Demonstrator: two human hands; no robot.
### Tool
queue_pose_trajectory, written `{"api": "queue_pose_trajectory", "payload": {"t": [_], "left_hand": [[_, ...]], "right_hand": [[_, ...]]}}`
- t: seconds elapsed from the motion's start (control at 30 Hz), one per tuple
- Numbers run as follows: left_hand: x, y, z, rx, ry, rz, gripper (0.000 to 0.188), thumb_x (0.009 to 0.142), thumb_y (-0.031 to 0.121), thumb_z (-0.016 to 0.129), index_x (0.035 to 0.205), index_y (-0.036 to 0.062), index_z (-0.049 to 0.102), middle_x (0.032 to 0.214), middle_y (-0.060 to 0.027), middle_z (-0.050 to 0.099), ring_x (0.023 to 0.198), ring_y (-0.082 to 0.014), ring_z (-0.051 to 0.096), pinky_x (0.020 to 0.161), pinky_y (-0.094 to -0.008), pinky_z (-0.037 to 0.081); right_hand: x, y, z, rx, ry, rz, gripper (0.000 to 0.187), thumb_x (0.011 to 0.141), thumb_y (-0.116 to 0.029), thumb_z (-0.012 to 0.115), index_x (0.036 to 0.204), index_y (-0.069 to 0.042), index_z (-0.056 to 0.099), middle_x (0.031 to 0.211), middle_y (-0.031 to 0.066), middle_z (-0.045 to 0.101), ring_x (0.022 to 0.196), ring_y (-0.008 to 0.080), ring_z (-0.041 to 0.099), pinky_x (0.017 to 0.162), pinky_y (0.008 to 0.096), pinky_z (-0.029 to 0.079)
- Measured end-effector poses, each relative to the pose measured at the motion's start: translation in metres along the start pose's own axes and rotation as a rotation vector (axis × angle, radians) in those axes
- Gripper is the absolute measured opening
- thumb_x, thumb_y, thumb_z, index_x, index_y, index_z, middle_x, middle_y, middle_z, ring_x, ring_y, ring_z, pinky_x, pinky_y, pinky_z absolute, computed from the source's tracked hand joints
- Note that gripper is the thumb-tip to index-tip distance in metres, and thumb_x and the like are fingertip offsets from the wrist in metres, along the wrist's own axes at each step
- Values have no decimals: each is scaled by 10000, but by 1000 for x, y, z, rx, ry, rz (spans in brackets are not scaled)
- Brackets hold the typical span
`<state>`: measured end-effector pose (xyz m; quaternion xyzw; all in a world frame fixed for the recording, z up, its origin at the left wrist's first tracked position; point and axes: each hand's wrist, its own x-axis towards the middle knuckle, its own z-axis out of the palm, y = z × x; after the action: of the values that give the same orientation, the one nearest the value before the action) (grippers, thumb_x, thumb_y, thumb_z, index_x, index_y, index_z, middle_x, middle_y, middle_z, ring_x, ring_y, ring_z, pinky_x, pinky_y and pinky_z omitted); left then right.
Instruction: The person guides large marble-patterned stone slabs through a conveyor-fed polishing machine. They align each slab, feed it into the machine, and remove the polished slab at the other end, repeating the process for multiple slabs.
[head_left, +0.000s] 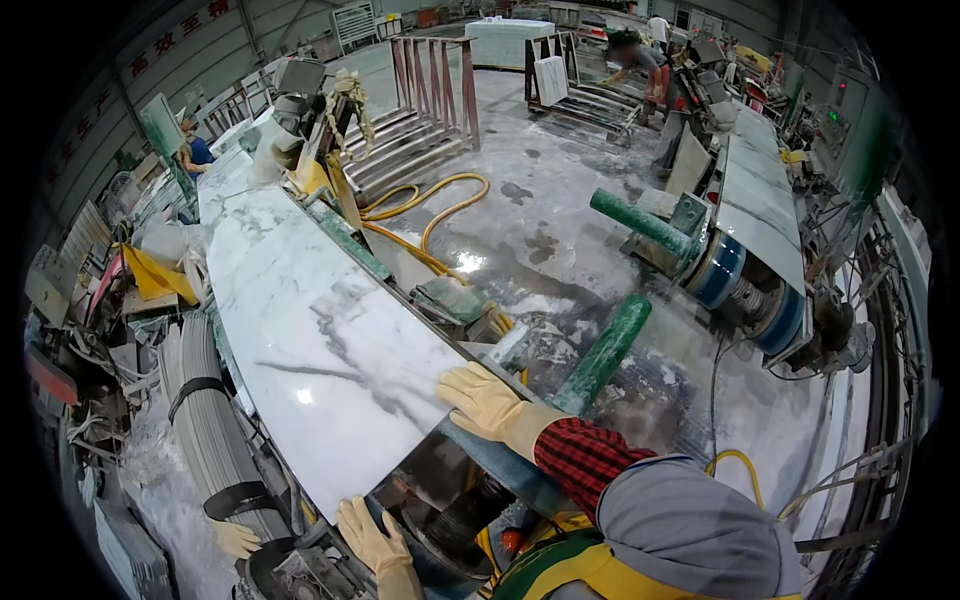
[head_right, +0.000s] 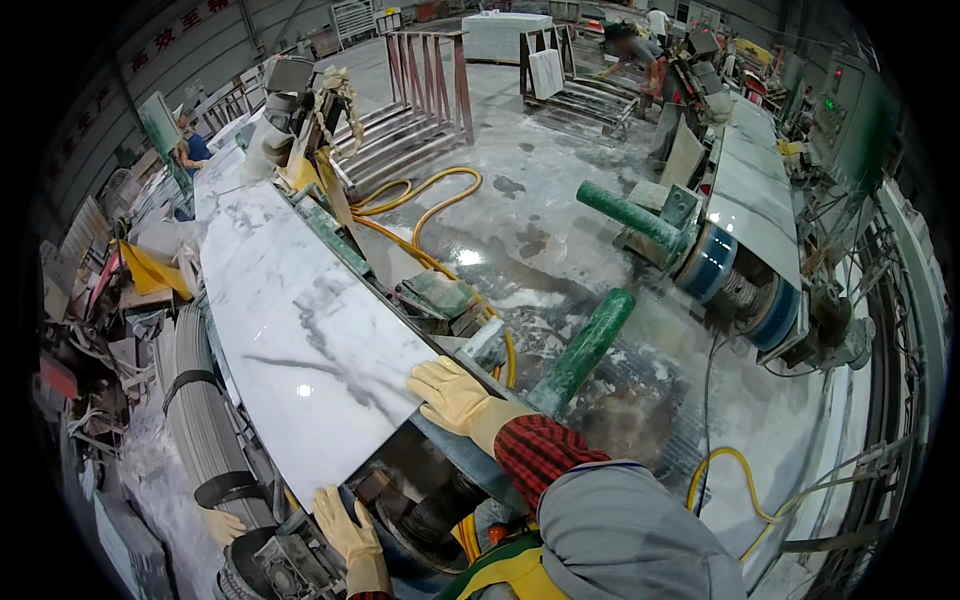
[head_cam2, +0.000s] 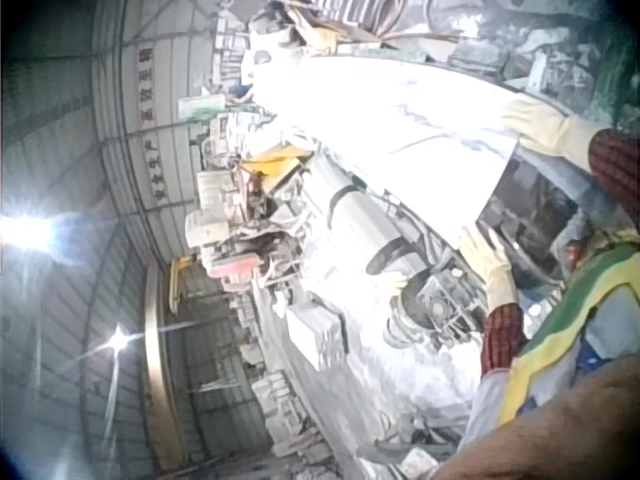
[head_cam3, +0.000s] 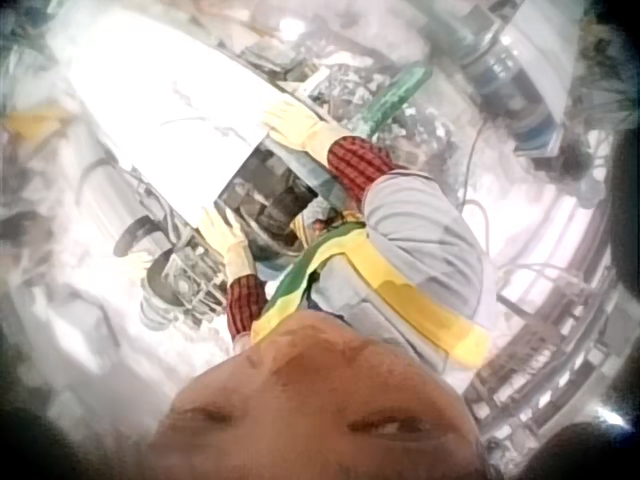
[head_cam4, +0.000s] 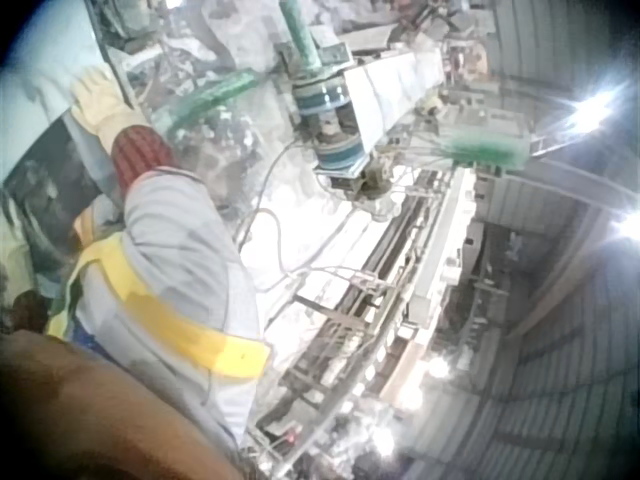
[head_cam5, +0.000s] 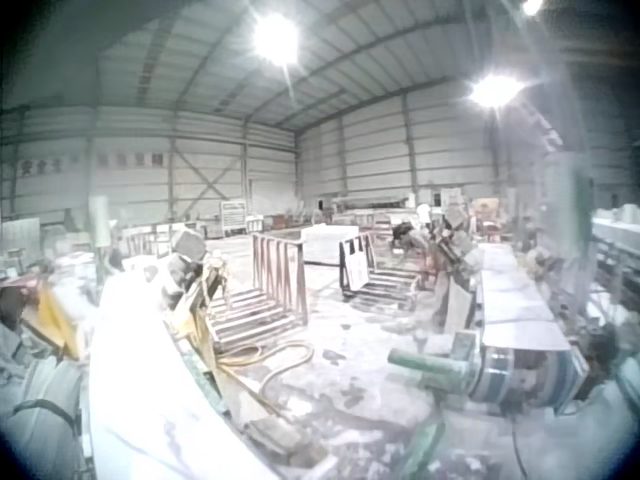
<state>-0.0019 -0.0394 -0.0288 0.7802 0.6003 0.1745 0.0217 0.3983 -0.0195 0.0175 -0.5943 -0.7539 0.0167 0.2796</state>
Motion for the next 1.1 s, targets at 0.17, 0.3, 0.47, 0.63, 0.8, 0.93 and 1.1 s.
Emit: {"api": "queue_pose_trajectory", "payload": {"t": [0.17,0.3,0.47,0.63,0.8,0.93,1.1], "left_hand": [[-1,6,-9,16,2,16,648,1018,205,757,1602,28,538,1718,-289,446,1613,-495,360,1340,-556,283],[-5,7,-10,27,31,31,605,1025,162,732,1587,38,547,1719,-273,448,1603,-481,377,1329,-531,314],[-5,15,-19,41,-9,11,597,1039,173,718,1592,42,535,1723,-275,439,1601,-484,377,1332,-528,311],[-9,9,-13,2,-14,15,639,1030,224,733,1607,39,531,1718,-296,441,1611,-499,356,1350,-553,263],[-14,8,-7,13,6,18,645,1029,235,734,1610,45,530,1716,-293,446,1611,-497,357,1346,-559,266],[-14,16,-13,9,-15,-4,643,1029,238,735,1609,45,535,1711,-285,457,1607,-494,365,1343,-560,274],[-16,21,-19,34,9,13,602,1031,193,737,1584,41,555,1707,-267,468,1595,-478,393,1337,-537,300]], "right_hand": [[-1,0,1,-5,-23,9,558,969,-290,715,1471,-76,596,1501,154,574,1466,353,503,1268,533,319],[-4,0,3,-4,-33,14,557,973,-296,709,1471,-75,596,1508,151,575,1475,354,498,1282,535,310],[-5,0,3,18,-56,19,561,967,-299,714,1466,-70,601,1510,157,579,1467,356,508,1277,534,319],[-9,-2,-2,-2,-11,0,558,953,-296,721,1449,-67,613,1486,160,592,1457,358,514,1268,530,329],[-13,-5,-5,-27,15,-10,559,951,-293,720,1449,-60,614,1487,168,593,1454,360,515,1266,529,332],[-16,-2,-4,-5,13,-10,560,949,-287,723,1446,-55,609,1478,171,595,1448,362,516,1267,529,331],[-18,-4,-6,11,-1,-2,562,947,-281,726,1445,-49,609,1485,176,594,1450,365,515,1268,534,331]]}}
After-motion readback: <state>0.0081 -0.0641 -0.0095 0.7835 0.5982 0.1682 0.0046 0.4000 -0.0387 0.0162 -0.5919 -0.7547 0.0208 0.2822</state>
